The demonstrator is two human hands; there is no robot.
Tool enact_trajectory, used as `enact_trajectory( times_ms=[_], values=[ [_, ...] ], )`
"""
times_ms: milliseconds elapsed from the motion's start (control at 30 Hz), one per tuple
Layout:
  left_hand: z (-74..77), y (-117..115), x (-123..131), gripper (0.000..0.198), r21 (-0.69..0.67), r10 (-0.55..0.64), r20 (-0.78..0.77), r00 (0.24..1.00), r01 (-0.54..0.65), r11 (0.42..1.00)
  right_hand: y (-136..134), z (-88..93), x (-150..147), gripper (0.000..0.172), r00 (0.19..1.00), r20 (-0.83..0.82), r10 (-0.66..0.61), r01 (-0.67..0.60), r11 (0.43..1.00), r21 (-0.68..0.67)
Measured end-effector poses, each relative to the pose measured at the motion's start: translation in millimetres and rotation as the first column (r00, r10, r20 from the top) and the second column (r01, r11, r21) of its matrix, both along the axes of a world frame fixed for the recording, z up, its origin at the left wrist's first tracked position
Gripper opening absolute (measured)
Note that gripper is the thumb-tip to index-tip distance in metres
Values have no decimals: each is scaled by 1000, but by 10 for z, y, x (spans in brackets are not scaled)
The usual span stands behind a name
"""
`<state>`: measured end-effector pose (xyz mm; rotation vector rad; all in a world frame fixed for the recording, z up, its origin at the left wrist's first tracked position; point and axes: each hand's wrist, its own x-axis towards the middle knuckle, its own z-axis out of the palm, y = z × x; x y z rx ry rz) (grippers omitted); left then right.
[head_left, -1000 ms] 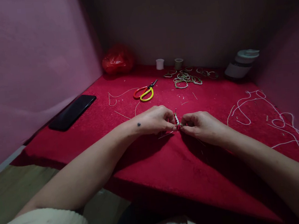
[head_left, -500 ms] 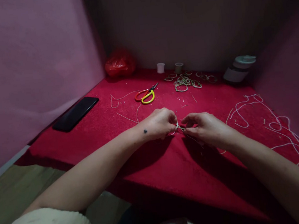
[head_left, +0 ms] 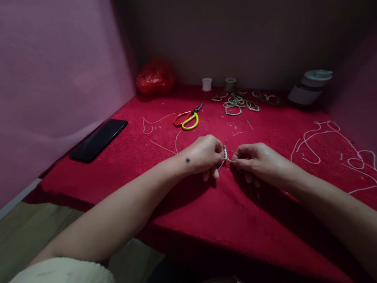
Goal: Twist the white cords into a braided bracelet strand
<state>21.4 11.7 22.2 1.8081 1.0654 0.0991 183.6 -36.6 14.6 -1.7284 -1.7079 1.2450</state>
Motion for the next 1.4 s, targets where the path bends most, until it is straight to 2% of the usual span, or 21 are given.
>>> enact_trajectory(
  times_ms=[200, 333, 467, 567, 667, 800, 933, 1167, 1300, 1400],
  values=[
    [-5, 35, 18, 11, -169, 38, 112, 993, -19, 985, 23, 9, 10, 11, 986, -158, -61, 48, 995, -82],
    [-17, 36, 21, 12, -198, 47, 132, 990, -20, 980, 50, -22, 28, 8, 994, -102, -28, 23, 998, -57],
    [-19, 34, 10, 11, -94, 23, 82, 996, -16, 995, 94, -61, 37, 5, 999, -12, 36, -35, 994, 108],
    [-12, 29, 3, 15, -11, -13, -10, 1000, 12, 1000, 116, -97, 47, 7, 989, 92, 116, -137, 952, 275],
    [-16, 30, 7, 18, 71, -29, -87, 996, 36, 997, 114, -118, 46, 8, 966, 216, 142, -210, 919, 333],
    [-55, 47, 32, 12, 249, -35, -96, 995, 58, 967, 90, -114, 19, 10, 934, 335, 121, -238, 912, 334],
    [-87, 35, 49, 13, 345, -48, -106, 993, 82, 935, 67, -99, 0, 12, 916, 388, 100, -234, 919, 318],
    [-23, -37, 48, 14, 346, -59, -193, 979, 124, 930, 49, -52, 16, 16, 938, 316, 140, -228, 938, 262],
    [-24, -37, 45, 13, 340, -73, -156, 985, 123, 932, 72, -24, 17, 17, 950, 281, 133, -184, 969, 166],
    [-33, -28, 48, 12, 339, -70, -128, 989, 110, 934, 82, -28, 16, 16, 959, 251, 130, -175, 971, 163]
  ],
)
